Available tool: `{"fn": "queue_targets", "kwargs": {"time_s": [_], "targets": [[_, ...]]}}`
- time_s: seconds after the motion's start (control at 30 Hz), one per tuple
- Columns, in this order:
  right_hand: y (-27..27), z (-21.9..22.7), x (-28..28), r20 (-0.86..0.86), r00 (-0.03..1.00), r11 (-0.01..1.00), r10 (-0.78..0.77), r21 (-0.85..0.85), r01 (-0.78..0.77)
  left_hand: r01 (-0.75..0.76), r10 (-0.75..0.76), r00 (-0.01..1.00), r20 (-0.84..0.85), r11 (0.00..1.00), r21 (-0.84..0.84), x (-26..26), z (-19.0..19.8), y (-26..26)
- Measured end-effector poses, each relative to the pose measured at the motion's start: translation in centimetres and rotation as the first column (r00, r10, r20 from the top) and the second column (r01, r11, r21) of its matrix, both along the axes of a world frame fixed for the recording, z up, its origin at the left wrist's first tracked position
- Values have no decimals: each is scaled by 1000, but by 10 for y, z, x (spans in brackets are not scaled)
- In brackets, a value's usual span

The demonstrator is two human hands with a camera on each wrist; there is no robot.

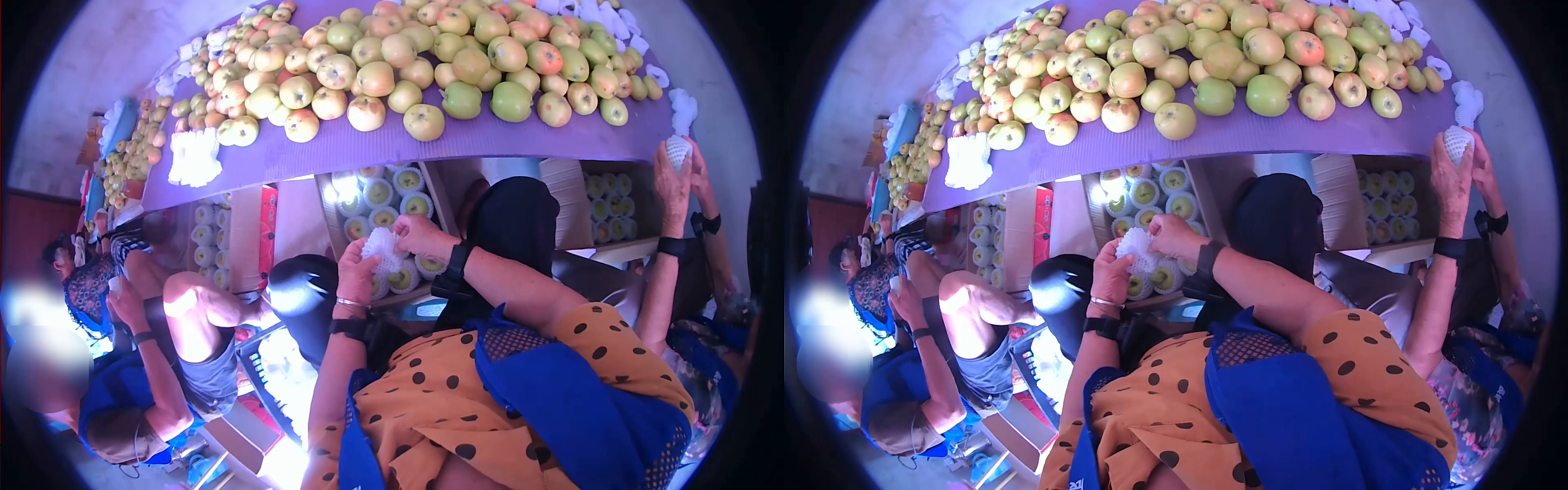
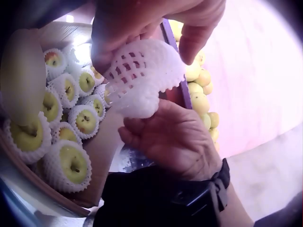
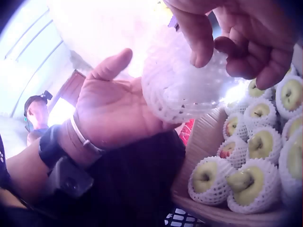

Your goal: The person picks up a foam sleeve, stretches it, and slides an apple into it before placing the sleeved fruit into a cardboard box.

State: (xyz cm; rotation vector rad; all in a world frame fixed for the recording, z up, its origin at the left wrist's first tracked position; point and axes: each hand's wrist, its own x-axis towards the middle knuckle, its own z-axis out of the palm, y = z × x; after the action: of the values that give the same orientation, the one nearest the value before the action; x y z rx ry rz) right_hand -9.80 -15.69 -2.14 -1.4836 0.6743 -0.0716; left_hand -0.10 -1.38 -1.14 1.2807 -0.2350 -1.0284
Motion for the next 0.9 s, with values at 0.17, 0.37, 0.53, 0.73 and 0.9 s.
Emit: {"fn": "queue_targets", "kwargs": {"time_s": [0.17, 0.37, 0.53, 0.73, 0.9], "targets": [[-4, 17, -1, 56, 998, 973, 33, -228, -19, -257, 180, 938, 297, 934, 248, -5, -6, -6], [-3, 22, 5, 224, 956, 919, -187, -305, 251, -495, 337, 827, 450, 817, 296, -3, -5, -13], [-4, 19, 9, 370, 921, 984, -126, -72, 163, -500, 307, 753, 582, 842, 202, -8, -8, -24], [-2, 15, 5, 287, 958, 915, -7, 388, -109, -450, 198, 657, 728, 877, 168, -3, -15, -29], [0, 13, 4, 238, 969, 963, 59, 242, -118, -449, 83, 621, 779, 853, 268, 0, -13, -37]]}}
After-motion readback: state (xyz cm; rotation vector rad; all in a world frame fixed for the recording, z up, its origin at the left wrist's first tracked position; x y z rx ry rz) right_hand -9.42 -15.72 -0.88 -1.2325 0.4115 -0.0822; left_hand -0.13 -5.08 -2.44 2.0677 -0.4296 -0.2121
